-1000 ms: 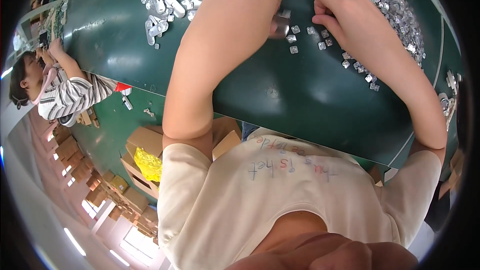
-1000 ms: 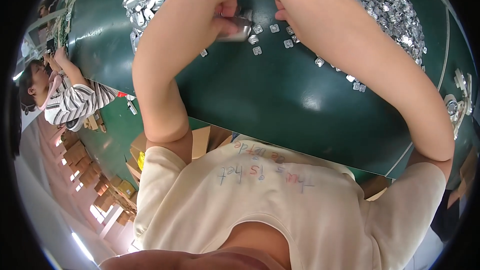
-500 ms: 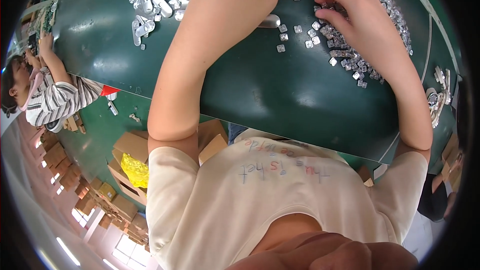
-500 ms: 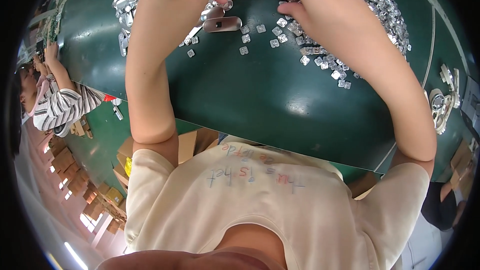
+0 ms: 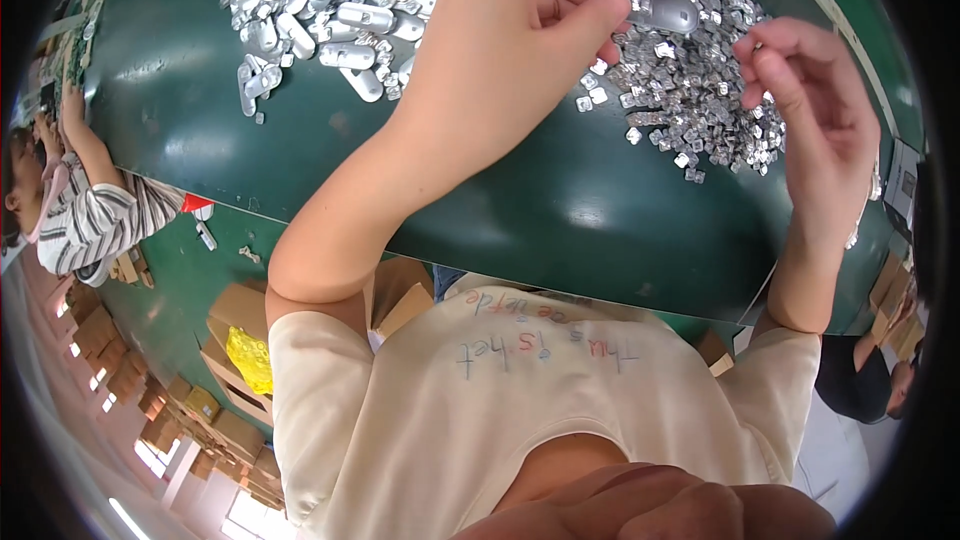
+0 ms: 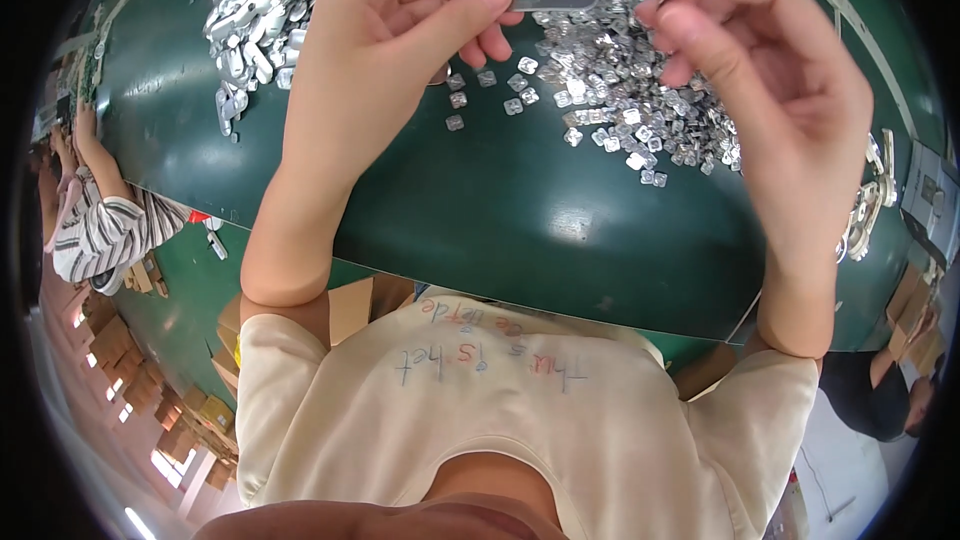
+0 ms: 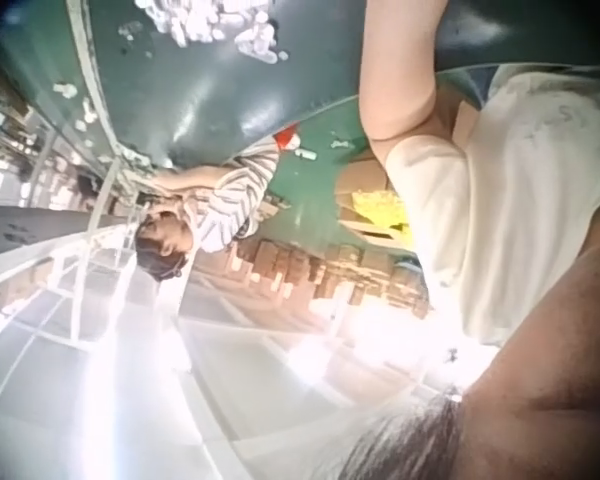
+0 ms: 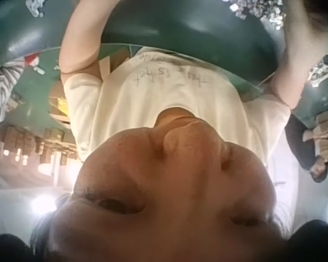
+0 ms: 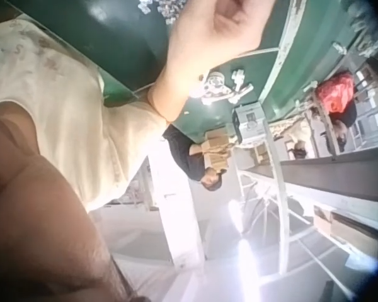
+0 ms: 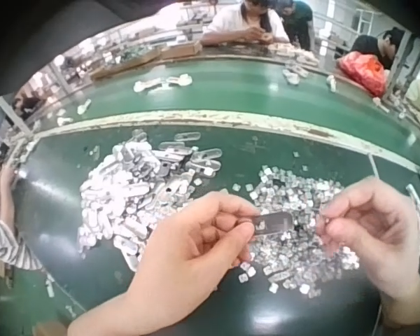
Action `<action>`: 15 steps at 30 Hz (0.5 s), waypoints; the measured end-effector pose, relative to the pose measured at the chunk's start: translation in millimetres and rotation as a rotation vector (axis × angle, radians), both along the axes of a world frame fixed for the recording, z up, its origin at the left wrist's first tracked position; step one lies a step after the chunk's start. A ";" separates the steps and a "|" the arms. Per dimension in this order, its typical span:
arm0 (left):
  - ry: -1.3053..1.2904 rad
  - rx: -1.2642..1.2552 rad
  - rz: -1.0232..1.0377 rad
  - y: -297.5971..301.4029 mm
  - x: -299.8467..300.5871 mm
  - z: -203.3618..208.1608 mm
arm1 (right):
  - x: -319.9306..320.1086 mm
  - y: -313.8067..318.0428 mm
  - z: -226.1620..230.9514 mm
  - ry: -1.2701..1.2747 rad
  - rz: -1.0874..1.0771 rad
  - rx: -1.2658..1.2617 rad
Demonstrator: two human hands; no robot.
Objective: The person assembles small metal components into plastic housings by hand at a factory workstation.
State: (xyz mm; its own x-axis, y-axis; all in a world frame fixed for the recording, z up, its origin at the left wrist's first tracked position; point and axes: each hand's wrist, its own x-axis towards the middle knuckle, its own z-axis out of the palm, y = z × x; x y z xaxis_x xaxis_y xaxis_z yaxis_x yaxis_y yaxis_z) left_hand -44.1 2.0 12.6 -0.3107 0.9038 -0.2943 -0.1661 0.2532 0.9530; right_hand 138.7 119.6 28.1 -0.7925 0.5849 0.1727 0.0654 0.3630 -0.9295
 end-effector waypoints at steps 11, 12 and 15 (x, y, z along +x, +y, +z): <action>0.228 0.162 -0.181 -5.4 39.8 -20.9 | 2.7 -14.9 -14.4 0.121 -0.070 -0.141; 0.169 0.185 -0.132 -4.8 38.2 -21.5 | 4.2 -11.5 -16.0 0.133 -0.100 -0.091; -0.022 0.274 0.002 -3.6 32.4 -22.5 | 13.9 -0.3 -19.0 0.127 -0.129 -0.072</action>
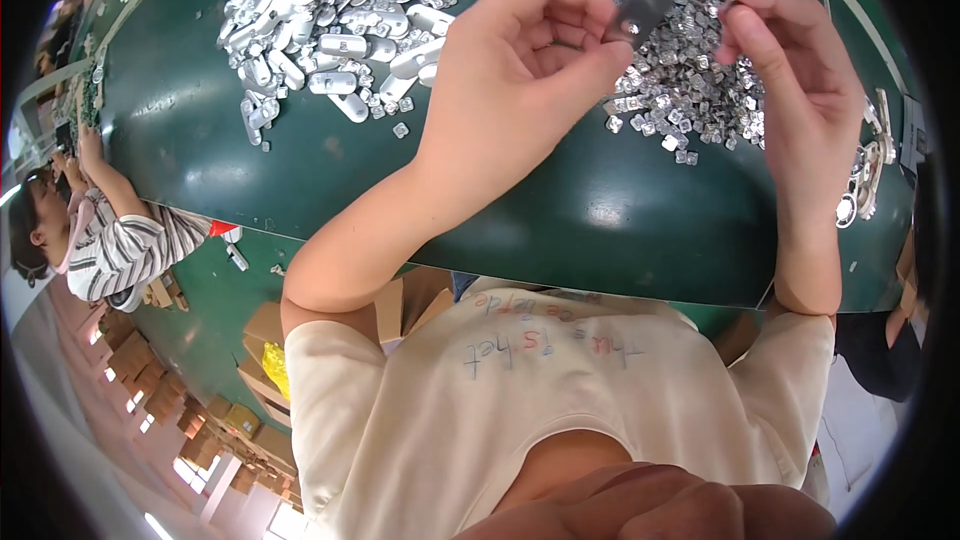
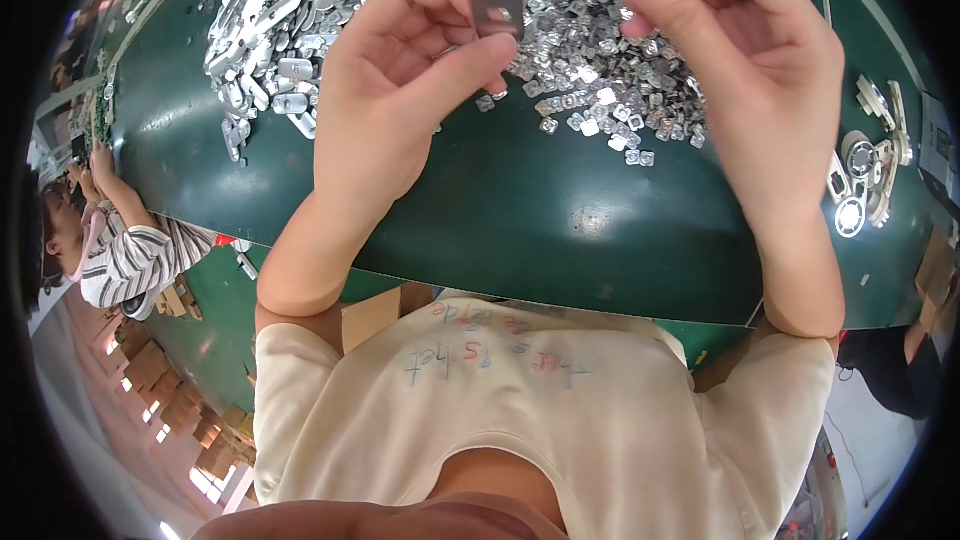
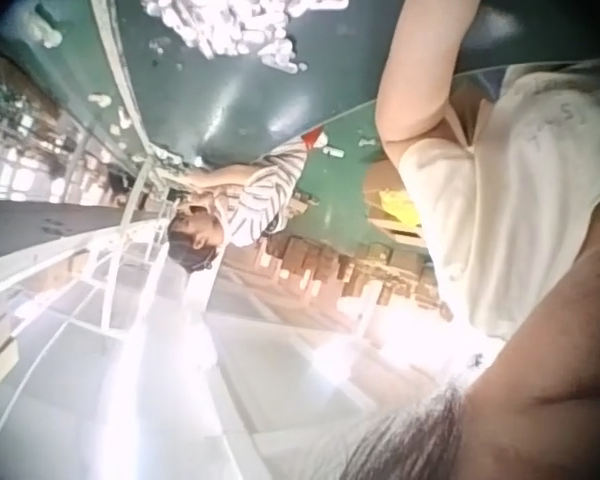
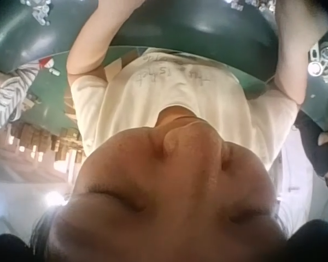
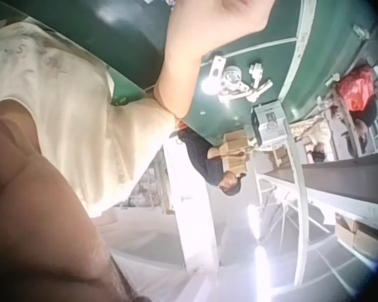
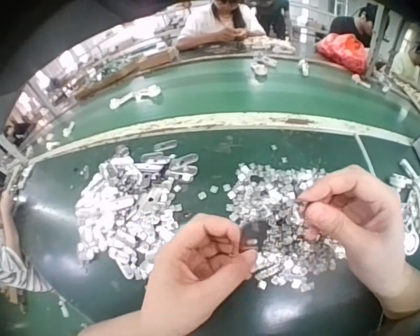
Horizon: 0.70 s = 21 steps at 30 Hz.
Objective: The person assembles small metal components into plastic housings by hand at a factory workstation.
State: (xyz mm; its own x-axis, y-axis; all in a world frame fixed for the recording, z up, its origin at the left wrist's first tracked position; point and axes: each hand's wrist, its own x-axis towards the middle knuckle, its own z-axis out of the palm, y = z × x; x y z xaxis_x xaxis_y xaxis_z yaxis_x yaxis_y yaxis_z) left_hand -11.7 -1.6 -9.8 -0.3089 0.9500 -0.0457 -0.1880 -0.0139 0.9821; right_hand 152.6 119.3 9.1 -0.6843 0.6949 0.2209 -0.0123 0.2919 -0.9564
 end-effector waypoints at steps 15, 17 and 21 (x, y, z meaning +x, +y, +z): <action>0.255 0.035 0.045 -1.3 -5.2 -10.4 | -9.8 -18.7 -5.9 0.030 0.160 -0.230; 0.092 0.057 0.041 0.0 -5.2 -4.2 | -9.6 -20.1 -4.3 0.022 0.147 -0.217; -0.199 0.075 0.026 -0.3 3.4 2.9 | -7.7 -29.0 4.1 -0.043 0.092 -0.220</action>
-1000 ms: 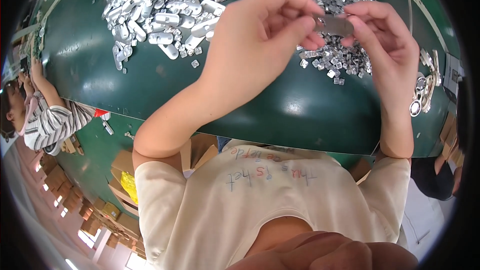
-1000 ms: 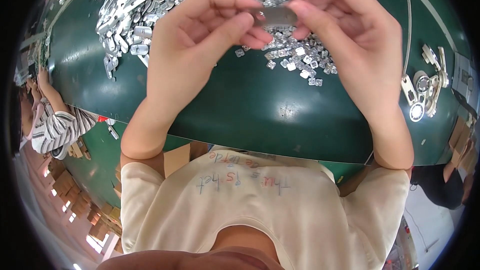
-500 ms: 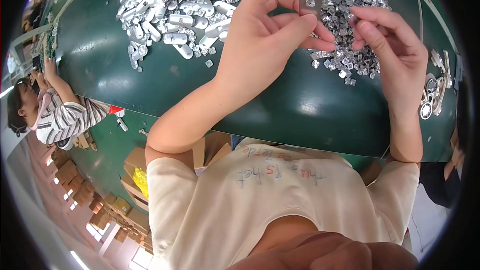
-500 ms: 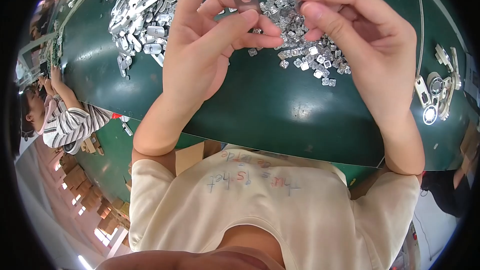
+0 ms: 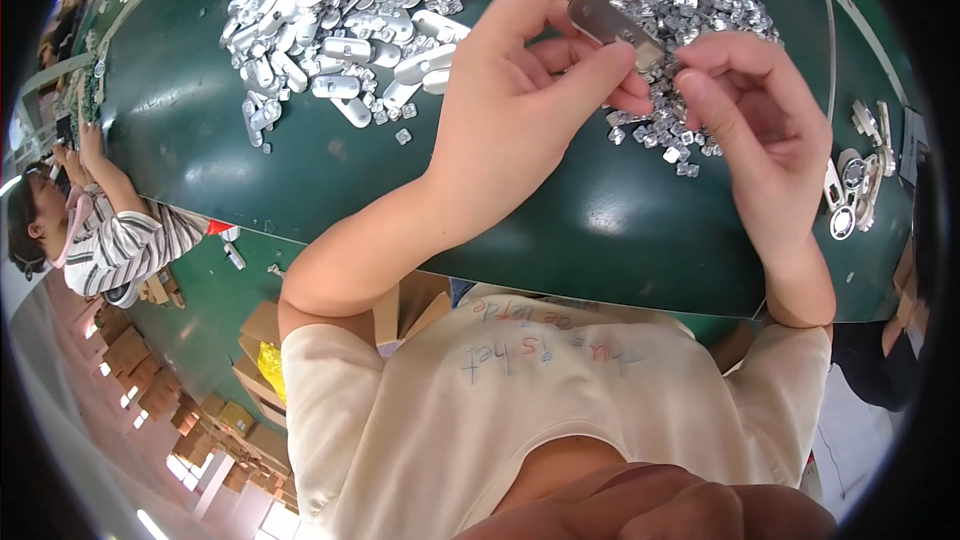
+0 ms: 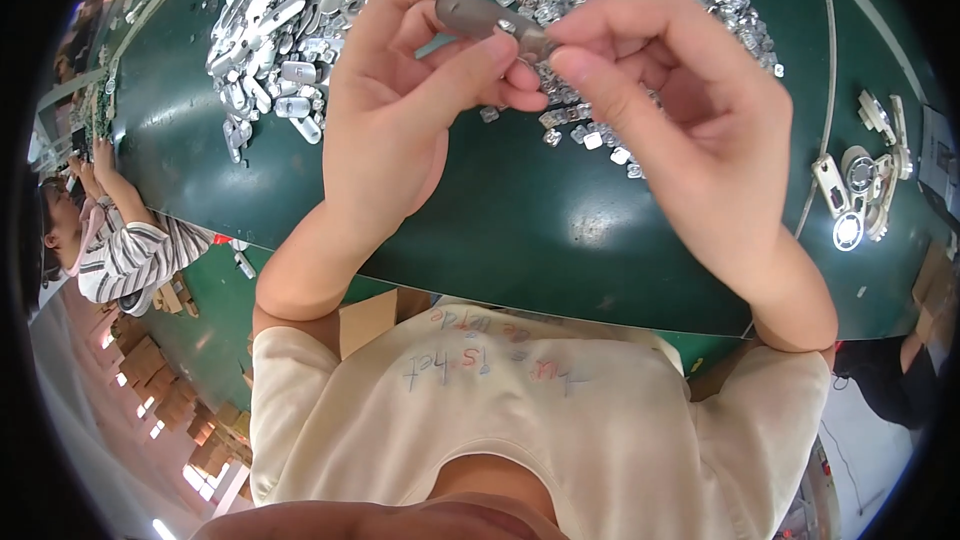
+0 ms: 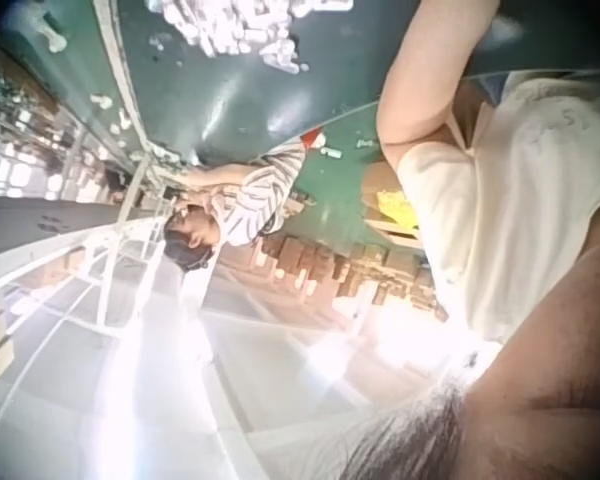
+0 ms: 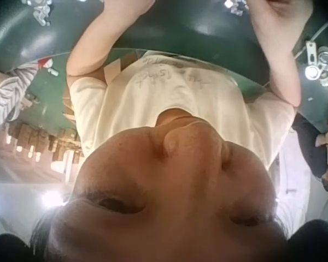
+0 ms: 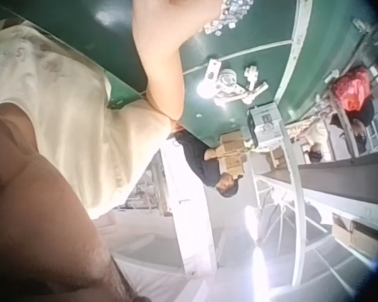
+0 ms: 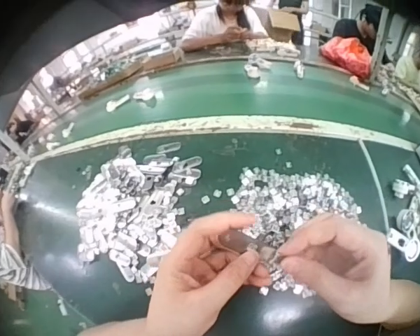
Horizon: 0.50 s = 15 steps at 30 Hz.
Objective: The person assembles small metal components into plastic housings by hand at a factory workstation.
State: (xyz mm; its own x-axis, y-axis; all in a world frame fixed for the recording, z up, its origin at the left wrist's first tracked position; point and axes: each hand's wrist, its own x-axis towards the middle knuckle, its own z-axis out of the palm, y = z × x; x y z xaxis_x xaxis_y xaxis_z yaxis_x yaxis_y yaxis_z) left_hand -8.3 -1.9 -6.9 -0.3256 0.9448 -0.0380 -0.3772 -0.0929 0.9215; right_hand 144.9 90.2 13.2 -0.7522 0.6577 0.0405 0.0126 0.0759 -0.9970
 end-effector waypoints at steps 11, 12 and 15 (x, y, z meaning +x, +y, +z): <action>0.333 0.051 0.102 -3.5 17.8 -9.6 | -0.8 3.2 -11.1 0.146 0.113 -0.108; 0.424 0.044 0.143 -2.5 18.2 -10.0 | -1.4 3.2 -12.0 0.146 0.111 -0.108; 0.465 0.063 0.190 1.5 17.5 -15.6 | -3.9 2.5 -15.1 0.173 0.094 -0.192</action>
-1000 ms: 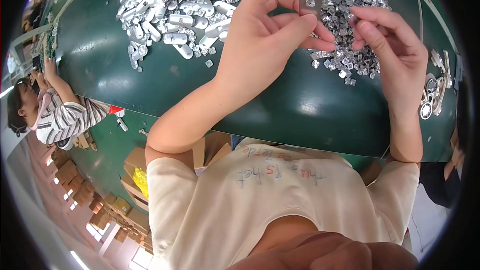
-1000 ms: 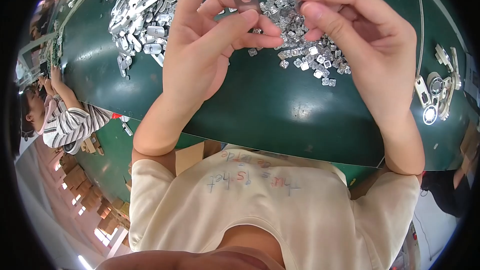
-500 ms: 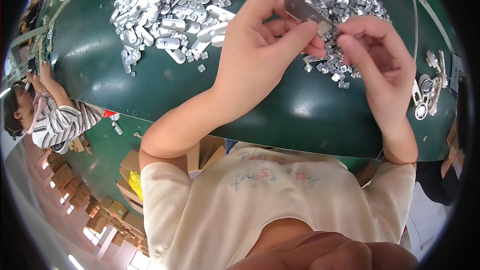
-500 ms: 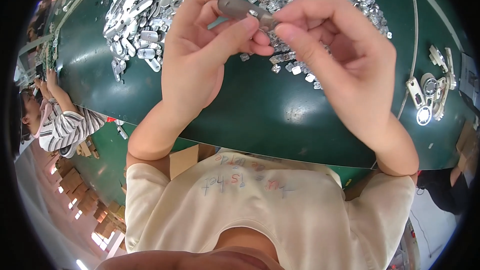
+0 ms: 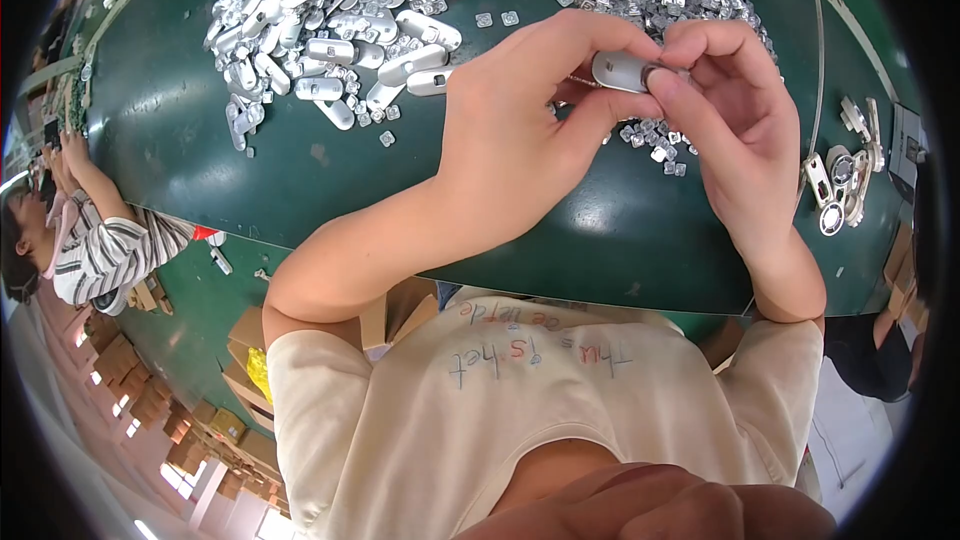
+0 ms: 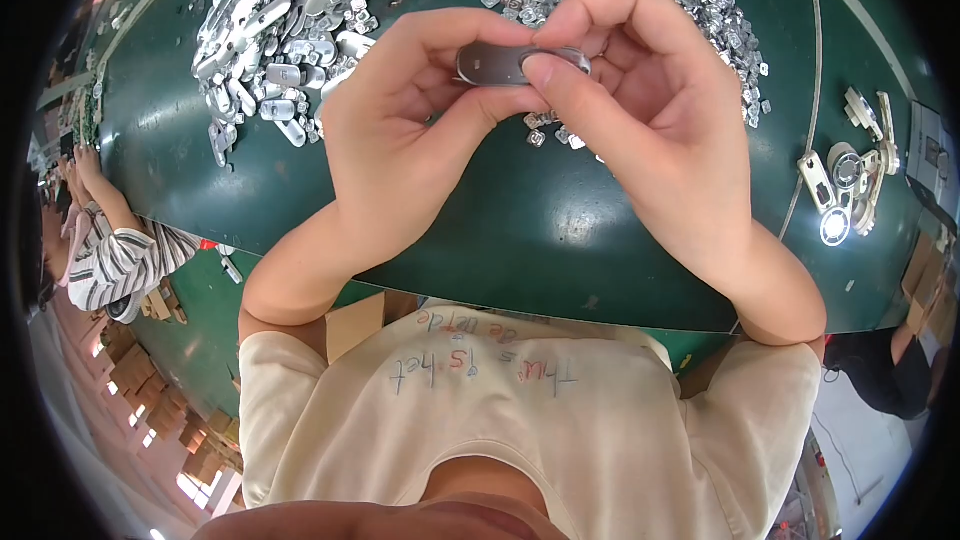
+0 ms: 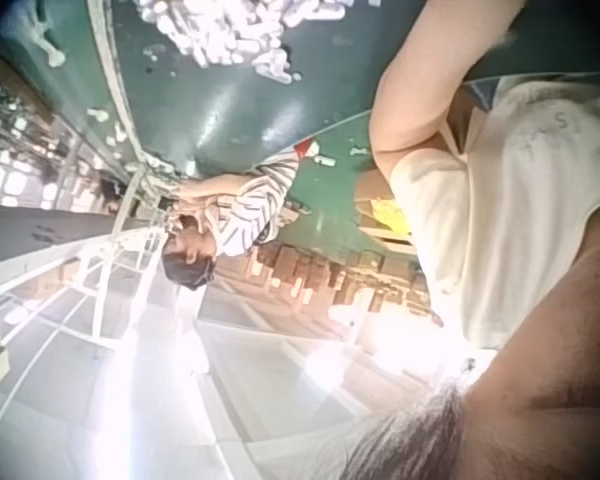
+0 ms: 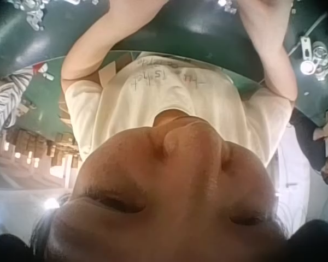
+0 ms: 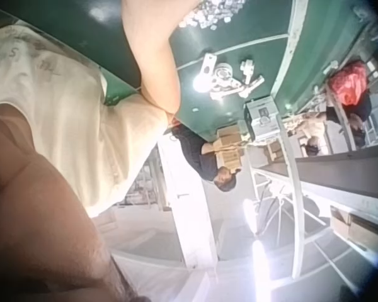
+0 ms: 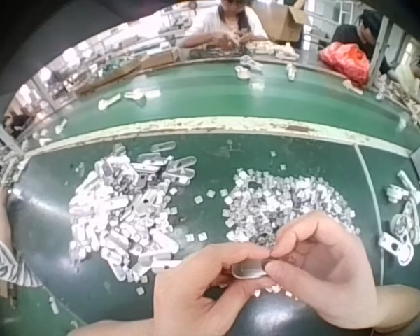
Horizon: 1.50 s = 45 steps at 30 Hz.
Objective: The person assembles small metal components into plastic housings by hand at a factory workstation.
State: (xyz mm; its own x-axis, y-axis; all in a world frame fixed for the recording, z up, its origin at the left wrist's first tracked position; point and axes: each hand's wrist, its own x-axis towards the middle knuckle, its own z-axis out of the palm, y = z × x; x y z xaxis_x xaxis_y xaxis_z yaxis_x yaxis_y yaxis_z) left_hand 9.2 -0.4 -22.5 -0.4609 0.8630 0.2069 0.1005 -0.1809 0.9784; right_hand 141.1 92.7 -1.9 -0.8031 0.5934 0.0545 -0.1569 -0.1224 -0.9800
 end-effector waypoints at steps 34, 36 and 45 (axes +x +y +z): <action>-0.356 -0.242 -0.083 -3.3 -28.9 12.8 | -66.1 133.3 150.3 0.394 0.006 0.765; -0.399 -0.238 -0.069 -5.4 -31.0 14.3 | -114.4 186.7 118.0 0.104 -0.171 0.912; -0.437 -0.290 -0.056 -1.7 -41.2 21.5 | -177.1 423.8 -31.0 -1.295 -0.536 1.438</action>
State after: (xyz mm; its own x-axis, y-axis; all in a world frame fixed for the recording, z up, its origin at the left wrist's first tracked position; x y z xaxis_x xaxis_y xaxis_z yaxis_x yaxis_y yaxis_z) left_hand -32.0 -2.1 -1.0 -0.4025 0.8819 -0.2455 -0.3302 0.1103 0.9374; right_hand -36.0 516.5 -32.9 -0.5395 0.8001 0.2621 0.8419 0.5162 0.1572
